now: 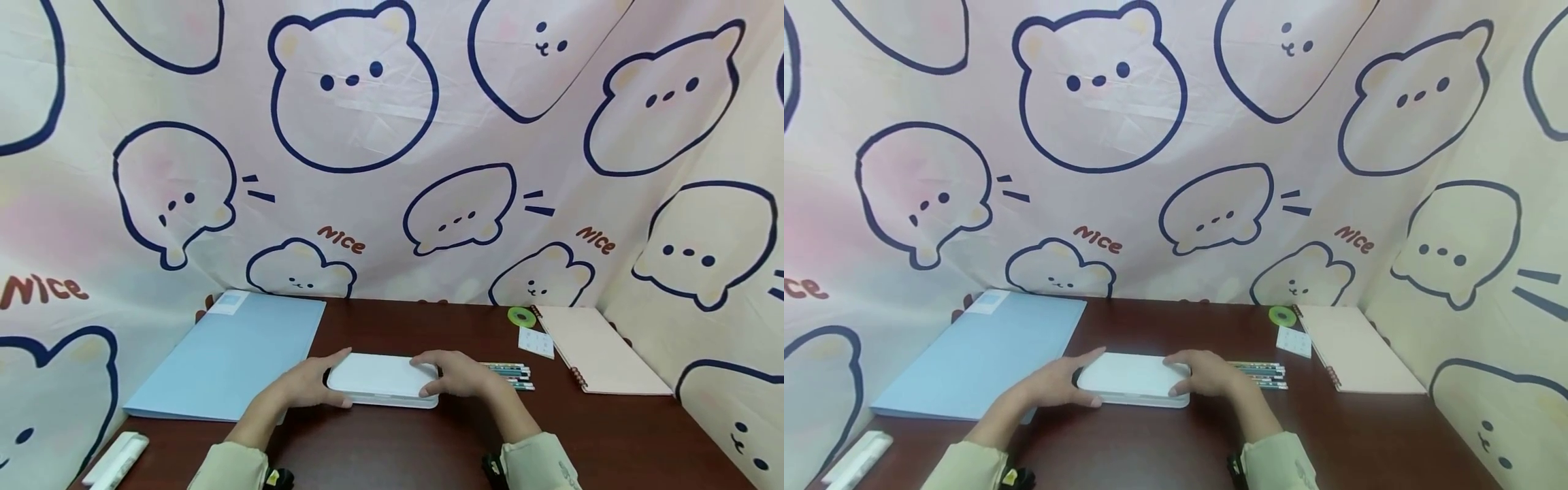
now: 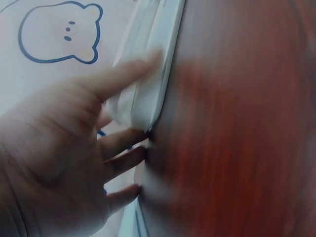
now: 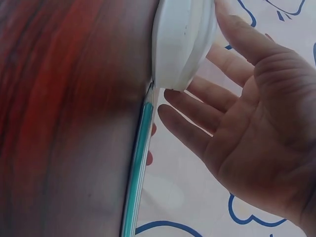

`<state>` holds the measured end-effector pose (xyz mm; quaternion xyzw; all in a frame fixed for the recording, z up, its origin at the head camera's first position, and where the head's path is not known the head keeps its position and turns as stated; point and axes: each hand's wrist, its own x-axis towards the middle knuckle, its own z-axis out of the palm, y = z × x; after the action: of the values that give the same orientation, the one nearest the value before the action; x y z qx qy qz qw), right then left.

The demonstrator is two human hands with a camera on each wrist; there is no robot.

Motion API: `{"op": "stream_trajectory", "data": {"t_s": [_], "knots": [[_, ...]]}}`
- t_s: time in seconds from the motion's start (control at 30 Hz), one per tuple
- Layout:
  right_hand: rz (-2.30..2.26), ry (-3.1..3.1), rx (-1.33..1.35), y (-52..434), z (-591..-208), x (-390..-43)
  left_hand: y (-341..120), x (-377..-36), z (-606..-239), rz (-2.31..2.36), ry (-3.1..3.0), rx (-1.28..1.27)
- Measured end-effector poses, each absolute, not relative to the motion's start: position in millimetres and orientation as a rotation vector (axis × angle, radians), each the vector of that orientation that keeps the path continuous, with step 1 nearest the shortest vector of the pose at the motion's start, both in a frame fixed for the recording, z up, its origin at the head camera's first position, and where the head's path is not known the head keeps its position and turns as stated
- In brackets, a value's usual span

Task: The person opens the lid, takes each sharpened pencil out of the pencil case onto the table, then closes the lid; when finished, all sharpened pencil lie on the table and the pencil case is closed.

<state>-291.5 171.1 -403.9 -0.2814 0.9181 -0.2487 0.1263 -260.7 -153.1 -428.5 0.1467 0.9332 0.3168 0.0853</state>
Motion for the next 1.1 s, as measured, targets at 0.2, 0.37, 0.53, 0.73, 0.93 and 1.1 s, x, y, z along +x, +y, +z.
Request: {"op": "stream_trajectory", "data": {"t_s": [0.2, 0.37, 0.53, 0.73, 0.93, 1.1], "knots": [[-0.721, 2.674, -0.831, 169.6, -405.7, -290.2, -156.2, -261.4, -432.5, 0.952, 2.778, 0.474], [-0.74, 2.669, -0.821, 169.6, -404.7, -290.2, -153.9, -264.5, -432.7, 0.995, 2.797, 0.433], [-0.749, 2.678, -0.776, 171.3, -404.5, -291.1, -149.6, -268.4, -431.2, 1.029, 2.792, 0.377], [-0.749, 2.686, -0.758, 173.9, -404.8, -292.2, -145.3, -271.9, -431.5, 1.034, 2.801, 0.331], [-0.697, 2.709, -0.786, 175.3, -403.2, -291.9, -144.3, -272.5, -426.0, 0.982, 2.819, 0.342], [-0.66, 2.737, -0.859, 183.3, -395.1, -297.2, -149.0, -276.8, -417.6, 0.924, 2.865, 0.461]]}}
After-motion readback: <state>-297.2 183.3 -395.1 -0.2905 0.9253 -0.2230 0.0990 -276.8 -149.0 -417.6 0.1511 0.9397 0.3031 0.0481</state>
